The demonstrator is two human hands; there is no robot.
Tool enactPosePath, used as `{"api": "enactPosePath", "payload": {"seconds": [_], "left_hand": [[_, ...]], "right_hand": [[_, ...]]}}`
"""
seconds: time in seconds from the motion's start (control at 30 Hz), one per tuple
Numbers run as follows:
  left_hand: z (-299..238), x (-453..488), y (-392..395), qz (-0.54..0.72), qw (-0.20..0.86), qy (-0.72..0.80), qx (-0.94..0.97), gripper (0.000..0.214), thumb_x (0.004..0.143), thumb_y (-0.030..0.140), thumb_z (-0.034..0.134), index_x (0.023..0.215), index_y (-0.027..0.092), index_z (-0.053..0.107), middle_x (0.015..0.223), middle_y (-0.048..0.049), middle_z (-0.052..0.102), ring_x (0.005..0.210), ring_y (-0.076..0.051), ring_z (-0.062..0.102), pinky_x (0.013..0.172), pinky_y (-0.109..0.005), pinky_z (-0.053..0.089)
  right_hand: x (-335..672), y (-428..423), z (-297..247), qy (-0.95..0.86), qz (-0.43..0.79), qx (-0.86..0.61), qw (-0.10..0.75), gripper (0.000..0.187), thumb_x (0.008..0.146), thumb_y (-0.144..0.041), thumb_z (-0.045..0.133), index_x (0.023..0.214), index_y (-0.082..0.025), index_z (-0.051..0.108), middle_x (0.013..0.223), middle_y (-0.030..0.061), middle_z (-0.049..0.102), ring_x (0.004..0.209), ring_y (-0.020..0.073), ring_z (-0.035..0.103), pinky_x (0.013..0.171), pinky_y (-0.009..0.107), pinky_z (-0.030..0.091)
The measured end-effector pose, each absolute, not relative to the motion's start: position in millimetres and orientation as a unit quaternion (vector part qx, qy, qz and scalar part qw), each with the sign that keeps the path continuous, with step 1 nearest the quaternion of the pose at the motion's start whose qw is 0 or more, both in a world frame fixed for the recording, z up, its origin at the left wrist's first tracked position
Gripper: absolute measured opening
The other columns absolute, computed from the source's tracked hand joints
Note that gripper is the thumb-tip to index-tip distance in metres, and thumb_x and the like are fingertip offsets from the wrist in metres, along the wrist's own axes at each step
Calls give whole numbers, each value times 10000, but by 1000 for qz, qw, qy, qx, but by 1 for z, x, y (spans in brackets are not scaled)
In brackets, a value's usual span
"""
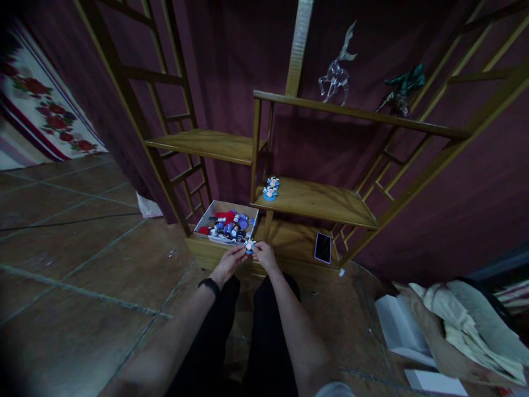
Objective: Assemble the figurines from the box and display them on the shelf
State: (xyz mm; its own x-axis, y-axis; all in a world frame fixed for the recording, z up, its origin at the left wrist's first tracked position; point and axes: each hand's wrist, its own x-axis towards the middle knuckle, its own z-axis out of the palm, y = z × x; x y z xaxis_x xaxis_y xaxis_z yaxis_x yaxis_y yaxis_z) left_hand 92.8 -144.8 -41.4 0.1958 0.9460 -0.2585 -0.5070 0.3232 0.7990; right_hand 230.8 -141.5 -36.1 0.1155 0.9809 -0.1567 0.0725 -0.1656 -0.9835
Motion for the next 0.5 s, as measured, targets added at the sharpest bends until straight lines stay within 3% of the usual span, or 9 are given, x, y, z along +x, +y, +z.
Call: {"api": "enactPosePath", "payload": {"seconds": [0.5], "left_hand": [[-40, 94, -147, 506, 717, 380, 293, 276, 591, 182, 751, 828, 138, 617, 745, -45, 650, 691, -122, 618, 684, -247, 468]], "right_hand": [[234, -143, -38, -500, 442, -600, 441, 152, 717, -318, 560, 773, -179, 583, 686, -26, 614, 522, 72, 565, 518, 202, 514]]}}
